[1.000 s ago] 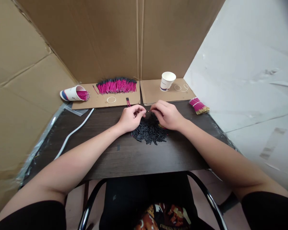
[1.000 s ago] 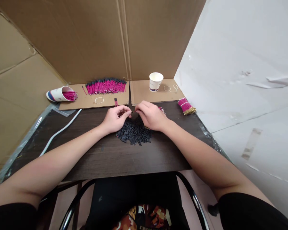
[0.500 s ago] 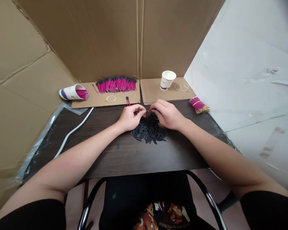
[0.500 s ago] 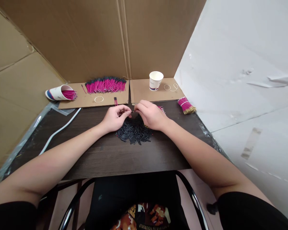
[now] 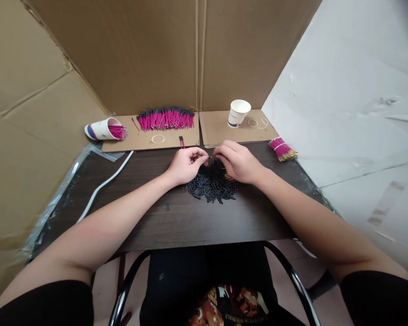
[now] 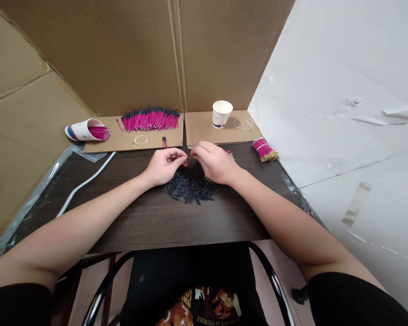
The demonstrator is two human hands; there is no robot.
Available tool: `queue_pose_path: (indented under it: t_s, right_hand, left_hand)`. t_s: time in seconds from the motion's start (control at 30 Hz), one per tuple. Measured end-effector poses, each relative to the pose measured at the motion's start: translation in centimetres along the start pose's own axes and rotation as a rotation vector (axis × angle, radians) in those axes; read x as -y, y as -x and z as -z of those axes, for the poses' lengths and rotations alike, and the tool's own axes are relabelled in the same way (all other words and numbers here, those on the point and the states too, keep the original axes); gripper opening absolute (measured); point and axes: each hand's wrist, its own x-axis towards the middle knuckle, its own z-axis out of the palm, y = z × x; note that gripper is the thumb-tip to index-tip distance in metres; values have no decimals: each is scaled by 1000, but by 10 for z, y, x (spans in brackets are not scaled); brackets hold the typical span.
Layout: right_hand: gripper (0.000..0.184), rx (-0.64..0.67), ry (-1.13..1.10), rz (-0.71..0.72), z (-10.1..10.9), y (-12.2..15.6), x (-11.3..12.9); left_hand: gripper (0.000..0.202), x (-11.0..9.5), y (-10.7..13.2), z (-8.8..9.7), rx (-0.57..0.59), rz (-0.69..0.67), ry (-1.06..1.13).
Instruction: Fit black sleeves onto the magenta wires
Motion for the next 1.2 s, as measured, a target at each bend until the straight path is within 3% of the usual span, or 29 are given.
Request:
queue_pose_path:
  t_s: [0.5,0.83,1.2]
  right_hand:
    - [22,-7,-25,-13,1,0,0]
    - [24,9,-18,22,4,0,-2]
    - [21,-3,-14,58,3,0,-2]
  left_hand:
    - [15,0,-2,1,43,23,58]
    - [26,-1,-4,6,135,71,123]
    - [25,-5,-4,6,141,98,168]
